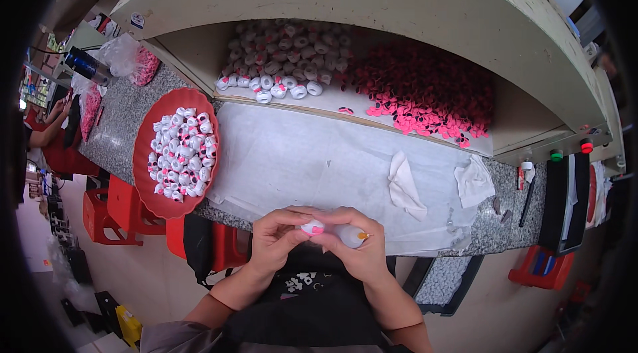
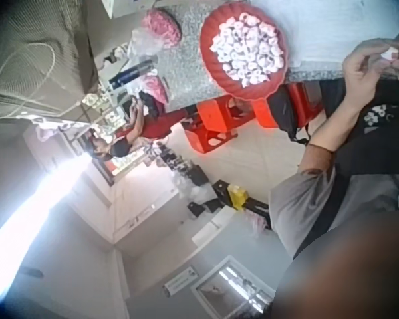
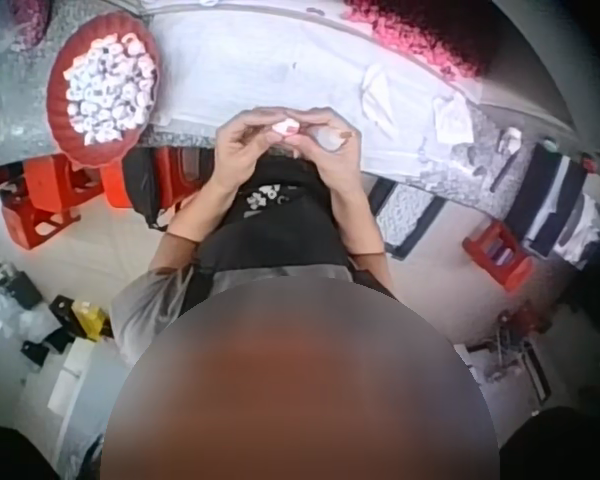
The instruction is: The recorder applies adhesive to small white ceramic pieces and attaches decorative pink elements to them.
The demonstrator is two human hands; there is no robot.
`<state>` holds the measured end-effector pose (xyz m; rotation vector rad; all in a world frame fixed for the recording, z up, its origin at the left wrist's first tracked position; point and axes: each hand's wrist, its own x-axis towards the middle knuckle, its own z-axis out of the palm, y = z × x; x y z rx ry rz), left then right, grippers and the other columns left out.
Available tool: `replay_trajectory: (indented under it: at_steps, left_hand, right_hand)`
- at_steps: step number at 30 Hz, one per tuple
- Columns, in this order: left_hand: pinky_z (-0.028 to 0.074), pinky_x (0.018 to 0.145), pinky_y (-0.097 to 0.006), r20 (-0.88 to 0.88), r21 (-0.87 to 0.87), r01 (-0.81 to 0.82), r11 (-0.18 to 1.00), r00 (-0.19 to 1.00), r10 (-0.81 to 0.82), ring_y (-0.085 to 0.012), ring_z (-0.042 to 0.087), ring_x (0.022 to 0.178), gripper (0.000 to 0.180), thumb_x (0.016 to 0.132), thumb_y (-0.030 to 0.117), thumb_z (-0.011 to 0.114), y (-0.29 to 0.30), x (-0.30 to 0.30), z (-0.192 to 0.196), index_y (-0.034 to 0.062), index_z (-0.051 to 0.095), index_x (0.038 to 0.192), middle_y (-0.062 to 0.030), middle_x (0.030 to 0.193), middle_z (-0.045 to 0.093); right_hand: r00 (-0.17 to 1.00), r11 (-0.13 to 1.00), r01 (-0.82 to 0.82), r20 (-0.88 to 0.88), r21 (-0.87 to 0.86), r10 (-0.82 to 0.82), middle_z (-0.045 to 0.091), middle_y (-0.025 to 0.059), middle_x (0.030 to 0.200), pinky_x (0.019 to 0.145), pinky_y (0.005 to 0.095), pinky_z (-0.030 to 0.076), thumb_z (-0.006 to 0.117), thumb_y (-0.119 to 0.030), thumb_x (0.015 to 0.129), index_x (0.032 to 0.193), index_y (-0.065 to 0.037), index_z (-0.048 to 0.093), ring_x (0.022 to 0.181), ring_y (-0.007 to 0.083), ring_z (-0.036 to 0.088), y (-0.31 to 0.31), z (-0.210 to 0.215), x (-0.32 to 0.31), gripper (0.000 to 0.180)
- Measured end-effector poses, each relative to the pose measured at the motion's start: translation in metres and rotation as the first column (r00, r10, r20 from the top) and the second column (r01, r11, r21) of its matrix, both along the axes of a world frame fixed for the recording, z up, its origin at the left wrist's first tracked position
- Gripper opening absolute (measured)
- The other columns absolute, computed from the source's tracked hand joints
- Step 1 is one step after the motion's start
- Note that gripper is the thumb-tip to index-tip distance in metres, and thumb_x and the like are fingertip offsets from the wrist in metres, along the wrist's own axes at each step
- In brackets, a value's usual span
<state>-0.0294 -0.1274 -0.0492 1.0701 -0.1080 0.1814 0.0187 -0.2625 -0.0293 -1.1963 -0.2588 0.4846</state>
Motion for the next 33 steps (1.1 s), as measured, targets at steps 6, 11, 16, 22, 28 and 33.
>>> replay_trajectory:
  at_steps: [6, 11, 16, 22, 28, 33]
  left_hand:
    - [0.039, 0.082, -0.03, -0.013, -0.022, -0.036, 0.999, 0.999, 0.036, -0.0223, 0.049, 0.097, 0.02, 0.076, -0.004, 0.05, -0.002, -0.002, 0.0, -0.0022, 0.052, 0.096, -0.0149, 0.099, 0.053]
    - [0.039, 0.082, -0.029, -0.035, -0.009, 0.009, 1.0, 0.999, -0.01, -0.0212, 0.048, 0.097, 0.022, 0.077, -0.004, 0.049, 0.001, -0.001, 0.001, -0.0023, 0.051, 0.099, -0.0149, 0.101, 0.052]
    - [0.037, 0.084, -0.028, -0.067, 0.038, 0.03, 0.999, 0.997, -0.027, -0.0191, 0.048, 0.098, 0.026, 0.077, -0.004, 0.049, 0.001, -0.001, 0.005, -0.0029, 0.049, 0.103, -0.0144, 0.105, 0.05]
    - [0.036, 0.083, -0.028, -0.049, 0.026, -0.032, 0.999, 0.998, 0.033, -0.0187, 0.048, 0.098, 0.026, 0.076, -0.005, 0.05, -0.003, -0.002, 0.003, -0.003, 0.05, 0.101, -0.0137, 0.103, 0.051]
    - [0.037, 0.082, -0.028, -0.027, -0.038, -0.059, 0.998, 0.998, 0.058, -0.0183, 0.048, 0.096, 0.025, 0.075, -0.005, 0.05, -0.007, -0.002, 0.0, -0.0032, 0.05, 0.1, -0.0135, 0.102, 0.051]
    - [0.038, 0.081, -0.028, -0.056, -0.083, -0.054, 0.995, 0.997, 0.05, -0.018, 0.048, 0.095, 0.024, 0.076, -0.005, 0.05, -0.008, -0.001, 0.002, -0.0031, 0.05, 0.099, -0.0136, 0.102, 0.051]
  right_hand:
    - [0.999, 1.0, 0.028, -0.029, 0.011, -0.028, 0.054, 0.0061, 0.074, 0.05, 0.0188, 0.041, 0.061, 0.005, 0.068, 0.086, 0.002, 0.057, 0.06, 0.009, 0.051, 0.003, 0.001, -0.002, 0.019]
    - [0.998, 0.998, 0.046, -0.053, 0.053, -0.044, 0.055, 0.0069, 0.075, 0.05, 0.0193, 0.042, 0.061, 0.006, 0.068, 0.086, 0.002, 0.056, 0.062, 0.0094, 0.052, 0.003, 0.002, -0.002, 0.019]
    - [0.996, 0.998, 0.067, -0.067, 0.02, -0.066, 0.056, 0.0087, 0.08, 0.051, 0.0196, 0.044, 0.06, 0.007, 0.068, 0.088, 0.002, 0.055, 0.066, 0.0101, 0.053, 0.002, 0.003, -0.002, 0.021]
    - [0.995, 1.0, 0.021, -0.094, 0.008, -0.02, 0.057, 0.0094, 0.084, 0.051, 0.0192, 0.045, 0.057, 0.007, 0.07, 0.091, 0.002, 0.055, 0.068, 0.0093, 0.053, 0.0, 0.005, -0.002, 0.022]
    - [0.995, 0.998, 0.024, -0.097, 0.062, -0.018, 0.058, 0.0102, 0.087, 0.051, 0.0187, 0.044, 0.057, 0.006, 0.07, 0.091, 0.002, 0.054, 0.068, 0.009, 0.053, 0.001, 0.003, -0.002, 0.021]
    - [0.994, 0.997, 0.04, -0.105, 0.067, -0.033, 0.058, 0.0104, 0.088, 0.051, 0.0188, 0.044, 0.057, 0.005, 0.07, 0.09, 0.002, 0.054, 0.068, 0.009, 0.053, 0.002, 0.001, -0.002, 0.02]
